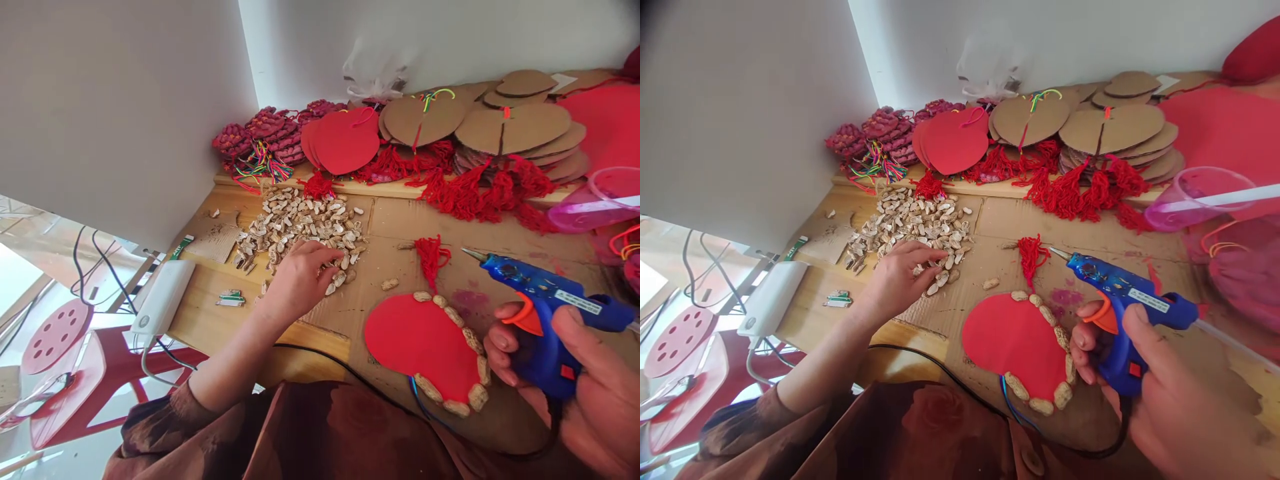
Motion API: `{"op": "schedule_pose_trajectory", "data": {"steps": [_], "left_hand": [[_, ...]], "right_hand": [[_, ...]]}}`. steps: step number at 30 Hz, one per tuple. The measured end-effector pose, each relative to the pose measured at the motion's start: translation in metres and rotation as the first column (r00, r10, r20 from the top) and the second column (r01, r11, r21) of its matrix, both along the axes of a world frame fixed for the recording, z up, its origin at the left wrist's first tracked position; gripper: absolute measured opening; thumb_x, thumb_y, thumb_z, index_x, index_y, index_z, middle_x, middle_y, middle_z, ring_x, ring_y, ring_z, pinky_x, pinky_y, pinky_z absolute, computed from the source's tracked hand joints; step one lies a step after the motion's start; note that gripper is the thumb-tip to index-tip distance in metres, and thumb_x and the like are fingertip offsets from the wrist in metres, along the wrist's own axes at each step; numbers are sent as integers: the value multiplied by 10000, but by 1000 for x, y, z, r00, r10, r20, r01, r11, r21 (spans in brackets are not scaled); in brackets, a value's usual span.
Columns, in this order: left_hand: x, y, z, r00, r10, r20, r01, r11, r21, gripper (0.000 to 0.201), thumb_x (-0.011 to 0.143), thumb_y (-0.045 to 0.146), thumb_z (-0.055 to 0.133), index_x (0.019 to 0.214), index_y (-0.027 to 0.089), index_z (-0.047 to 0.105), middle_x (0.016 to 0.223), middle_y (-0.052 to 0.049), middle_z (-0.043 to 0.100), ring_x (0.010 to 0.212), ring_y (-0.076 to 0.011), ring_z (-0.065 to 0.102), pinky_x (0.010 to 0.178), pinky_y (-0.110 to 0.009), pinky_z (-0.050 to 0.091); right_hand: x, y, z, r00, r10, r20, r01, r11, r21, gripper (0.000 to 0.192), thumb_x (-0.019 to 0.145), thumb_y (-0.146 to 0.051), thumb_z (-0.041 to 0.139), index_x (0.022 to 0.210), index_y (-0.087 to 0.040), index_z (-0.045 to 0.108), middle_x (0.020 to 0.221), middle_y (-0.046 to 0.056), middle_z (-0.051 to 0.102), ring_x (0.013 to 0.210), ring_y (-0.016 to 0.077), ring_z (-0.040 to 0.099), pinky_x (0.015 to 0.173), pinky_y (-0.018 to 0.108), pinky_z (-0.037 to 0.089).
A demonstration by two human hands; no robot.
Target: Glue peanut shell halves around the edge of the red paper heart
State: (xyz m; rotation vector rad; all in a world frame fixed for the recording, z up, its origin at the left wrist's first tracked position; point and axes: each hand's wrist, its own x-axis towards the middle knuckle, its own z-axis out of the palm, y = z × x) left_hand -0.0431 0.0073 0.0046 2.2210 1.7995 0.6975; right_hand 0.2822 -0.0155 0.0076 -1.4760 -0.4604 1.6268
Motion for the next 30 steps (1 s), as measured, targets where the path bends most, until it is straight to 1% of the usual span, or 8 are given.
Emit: {"op": "schedule_pose_trajectory", "data": {"steps": [4, 12, 16, 21, 23, 27, 28, 30], "left_hand": [[-1, 3, -6, 999, 26, -33, -26, 1000, -2, 214, 925, 182, 659, 1110, 226, 756, 1018, -71, 743, 1002, -248, 666, 945, -430, 537], [-13, -2, 2, 991, 131, 25, -130, 991, -18, 230, 911, 118, 620, 1074, 221, 747, 1011, -45, 784, 974, -226, 694, 923, -399, 546], [-9, 0, -2, 998, 70, 2, -70, 997, -12, 200, 884, 132, 680, 1057, 215, 736, 973, -47, 782, 958, -239, 689, 920, -423, 538], [-4, 4, -9, 999, -4, -39, 6, 999, 48, 233, 895, 100, 639, 1087, 201, 723, 956, -47, 771, 918, -231, 666, 914, -425, 523], [-3, 4, -10, 999, -19, -40, 22, 998, 61, 246, 888, 95, 639, 1093, 200, 724, 934, -43, 765, 908, -229, 657, 904, -416, 520], [-2, 2, -6, 1000, -6, 8, 6, 996, 87, 265, 870, 111, 673, 1116, 196, 721, 911, -34, 755, 917, -221, 653, 888, -388, 513], [-1, 1, -3, 1000, -3, 19, 1, 995, 95, 275, 866, 116, 679, 1125, 197, 720, 910, -31, 755, 921, -218, 651, 892, -385, 510], [5, -1, 1, 1000, -8, 23, 5, 995, 101, 283, 861, 119, 680, 1127, 204, 720, 913, -25, 755, 936, -220, 643, 911, -393, 499]], "right_hand": [[-2, -2, 1, 999, -22, -25, 20, 998, -59, 423, 618, -567, 861, 837, -248, 689, 638, 26, 600, 530, 179, 585, 434, 253, 571], [-5, 2, 6, 999, -33, 27, 36, 993, -113, 542, 464, -609, 911, 780, -236, 679, 592, 22, 594, 483, 160, 555, 393, 234, 530], [-1, 1, 2, 1000, -9, -4, 8, 996, -88, 509, 530, -605, 889, 820, -241, 684, 613, 29, 606, 496, 181, 582, 407, 269, 564], [2, 0, 0, 1000, -26, 5, 26, 998, -54, 475, 582, -587, 878, 865, -260, 682, 650, 25, 615, 499, 186, 587, 406, 273, 584], [0, 1, 3, 999, -44, 2, 44, 995, -85, 502, 537, -583, 904, 860, -268, 683, 657, 12, 615, 518, 181, 597, 426, 258, 596], [-9, 4, 14, 995, -85, 52, 94, 978, -187, 673, 272, -595, 970, 760, -240, 674, 620, -8, 589, 489, 155, 558, 384, 239, 570], [-11, 5, 16, 994, -100, 53, 108, 979, -174, 685, 242, -582, 977, 746, -232, 674, 632, -8, 600, 494, 150, 562, 393, 236, 572], [-13, 5, 17, 994, -95, 57, 101, 989, -110, 646, 294, -579, 980, 745, -223, 685, 641, -4, 622, 489, 147, 574, 392, 230, 564]]}}
